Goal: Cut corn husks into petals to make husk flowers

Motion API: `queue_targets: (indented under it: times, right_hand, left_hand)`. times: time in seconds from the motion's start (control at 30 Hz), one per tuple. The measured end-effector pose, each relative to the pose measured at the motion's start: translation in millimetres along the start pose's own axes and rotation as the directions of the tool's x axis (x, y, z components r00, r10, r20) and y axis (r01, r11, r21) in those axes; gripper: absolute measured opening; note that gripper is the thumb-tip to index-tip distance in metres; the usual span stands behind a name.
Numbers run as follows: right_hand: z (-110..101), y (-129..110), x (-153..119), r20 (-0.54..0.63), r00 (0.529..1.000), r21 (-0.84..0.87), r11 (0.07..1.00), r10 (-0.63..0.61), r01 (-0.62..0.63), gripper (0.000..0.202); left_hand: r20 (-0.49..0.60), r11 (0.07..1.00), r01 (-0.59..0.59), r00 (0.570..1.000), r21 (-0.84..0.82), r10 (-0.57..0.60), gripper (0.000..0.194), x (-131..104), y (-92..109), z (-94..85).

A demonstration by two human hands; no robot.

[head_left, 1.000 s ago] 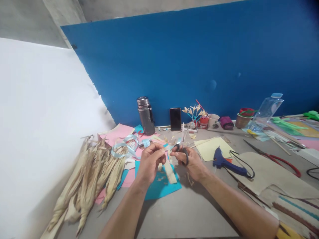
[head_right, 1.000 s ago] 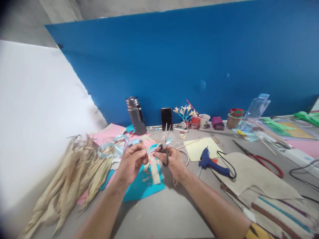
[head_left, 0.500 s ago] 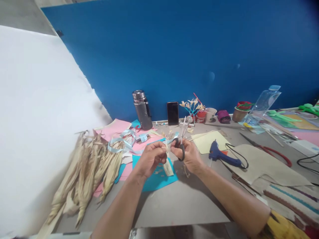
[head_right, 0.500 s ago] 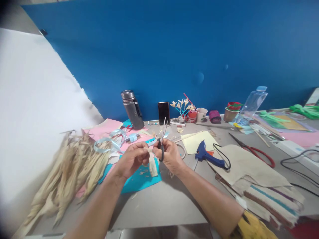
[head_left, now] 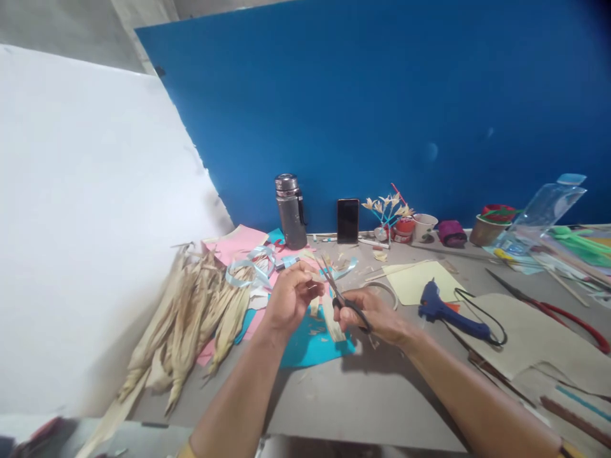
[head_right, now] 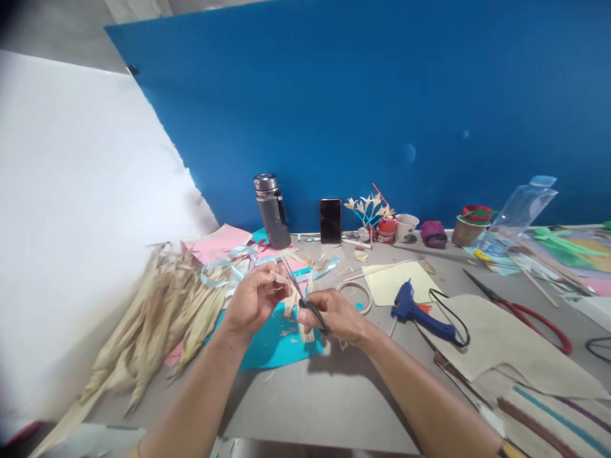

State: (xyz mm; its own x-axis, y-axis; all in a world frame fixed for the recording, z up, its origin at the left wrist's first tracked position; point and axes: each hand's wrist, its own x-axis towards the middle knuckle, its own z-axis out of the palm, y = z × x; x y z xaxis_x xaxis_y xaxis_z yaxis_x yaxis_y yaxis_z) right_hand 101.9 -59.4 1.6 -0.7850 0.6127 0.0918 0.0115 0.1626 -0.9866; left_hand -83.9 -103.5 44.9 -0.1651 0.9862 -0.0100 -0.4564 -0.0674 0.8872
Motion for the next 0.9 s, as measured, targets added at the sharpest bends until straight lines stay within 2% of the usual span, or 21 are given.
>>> queue_targets:
  times: [0.2, 0.43, 0.9]
  right_hand:
    - [0.1, -1.8, -1.7, 0.065, 0.998, -0.019, 1.000, 0.002, -0.001, 0.059]
    - [-3.2, -5.7, -2.4, 0.082, 0.996, -0.018, 1.000, 0.026, -0.025, 0.057]
    - [-2.3, -7.2, -2.6, 0.121, 0.993, 0.003, 1.000, 0.004, -0.004, 0.059]
  left_hand:
    - [0.012, 1.000, -0.004, 1.000, 0.007, 0.004, 0.012, -2.3, 1.6, 1.2]
    - [0.074, 0.995, 0.096, 0.993, -0.027, -0.094, 0.010, 1.9, -0.1, -5.9]
    - [0.057, 0.999, 0.039, 0.998, -0.026, -0.038, 0.011, 1.4, 0.5, -2.2]
